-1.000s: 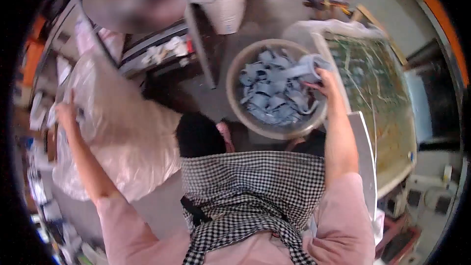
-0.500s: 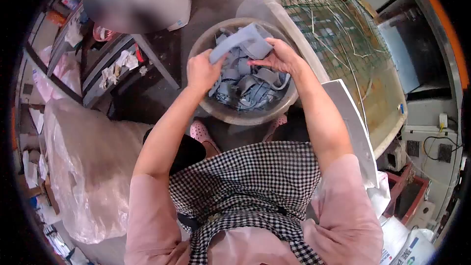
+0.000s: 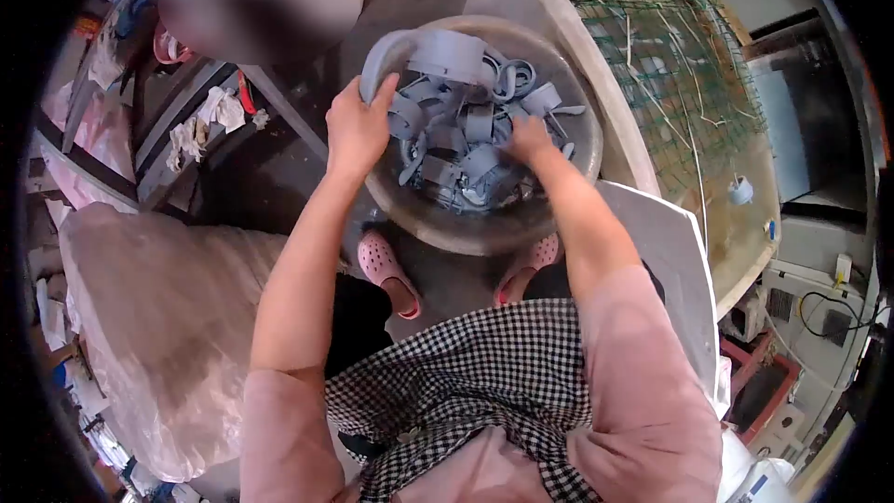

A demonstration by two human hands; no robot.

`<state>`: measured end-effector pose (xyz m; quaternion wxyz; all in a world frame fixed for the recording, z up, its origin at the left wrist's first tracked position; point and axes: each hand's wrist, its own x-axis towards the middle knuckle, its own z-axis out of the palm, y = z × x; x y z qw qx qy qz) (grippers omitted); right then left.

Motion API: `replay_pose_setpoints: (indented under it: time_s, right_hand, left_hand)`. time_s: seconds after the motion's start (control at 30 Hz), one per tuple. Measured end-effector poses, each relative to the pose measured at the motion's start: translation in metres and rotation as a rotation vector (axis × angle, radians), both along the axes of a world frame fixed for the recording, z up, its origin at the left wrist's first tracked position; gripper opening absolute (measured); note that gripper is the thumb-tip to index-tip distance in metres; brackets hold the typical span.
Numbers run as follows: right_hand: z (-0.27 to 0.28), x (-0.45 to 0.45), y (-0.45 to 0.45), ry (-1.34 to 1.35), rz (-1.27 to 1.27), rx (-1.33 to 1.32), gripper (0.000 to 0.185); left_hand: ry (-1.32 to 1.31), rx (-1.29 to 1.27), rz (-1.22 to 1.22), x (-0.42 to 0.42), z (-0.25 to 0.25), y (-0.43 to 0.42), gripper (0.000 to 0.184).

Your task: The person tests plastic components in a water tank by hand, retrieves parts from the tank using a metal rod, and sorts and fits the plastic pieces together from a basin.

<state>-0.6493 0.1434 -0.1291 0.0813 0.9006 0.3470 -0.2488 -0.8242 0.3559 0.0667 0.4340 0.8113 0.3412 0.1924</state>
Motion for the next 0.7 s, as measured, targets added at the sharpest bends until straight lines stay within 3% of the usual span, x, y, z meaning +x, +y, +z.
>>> replay_pose_setpoints:
  time_s: [0.03,0.17,0.2,0.37,0.47,0.53,0.6,0.67,0.7]
  right_hand:
    - [-0.002,-0.017,-0.011,-0.065,0.006,-0.057,0.064]
    - [-0.027,-0.020,-0.025,-0.108,0.077,0.012,0.061]
    - [-0.020,-0.012,-0.023,-0.074,-0.001,0.046,0.060]
    - [0.090,0.016,-0.012,0.096,-0.259,0.218,0.055]
    - [0.085,0.046,-0.018,-0.034,-0.371,0.790,0.044]
    - [0.158,0.026,-0.014,0.597,-0.656,0.941,0.040]
    - [0.182,0.016,-0.012,0.685,-0.696,1.010,0.038]
    - [0.203,0.008,-0.010,0.774,-0.730,1.078,0.036]
    - [0.212,0.000,-0.009,0.895,-0.773,1.094,0.035]
  left_hand:
    - [0.049,-0.055,0.032,0.000,0.020,-0.006,0.040]
    - [0.140,-0.034,0.092,0.002,0.026,-0.009,0.037]
    - [0.126,-0.002,0.093,0.003,0.024,-0.007,0.037]
    - [0.003,0.021,0.130,-0.003,0.021,-0.004,0.036]
    - [-0.081,-0.036,0.204,-0.008,0.024,-0.008,0.037]
    - [-0.134,-0.209,0.286,-0.011,0.016,-0.011,0.038]
    - [-0.153,-0.135,0.260,-0.016,0.016,-0.021,0.038]
    - [-0.191,-0.376,0.221,-0.019,0.021,-0.037,0.037]
    - [-0.213,-0.339,0.186,-0.021,0.015,-0.042,0.034]
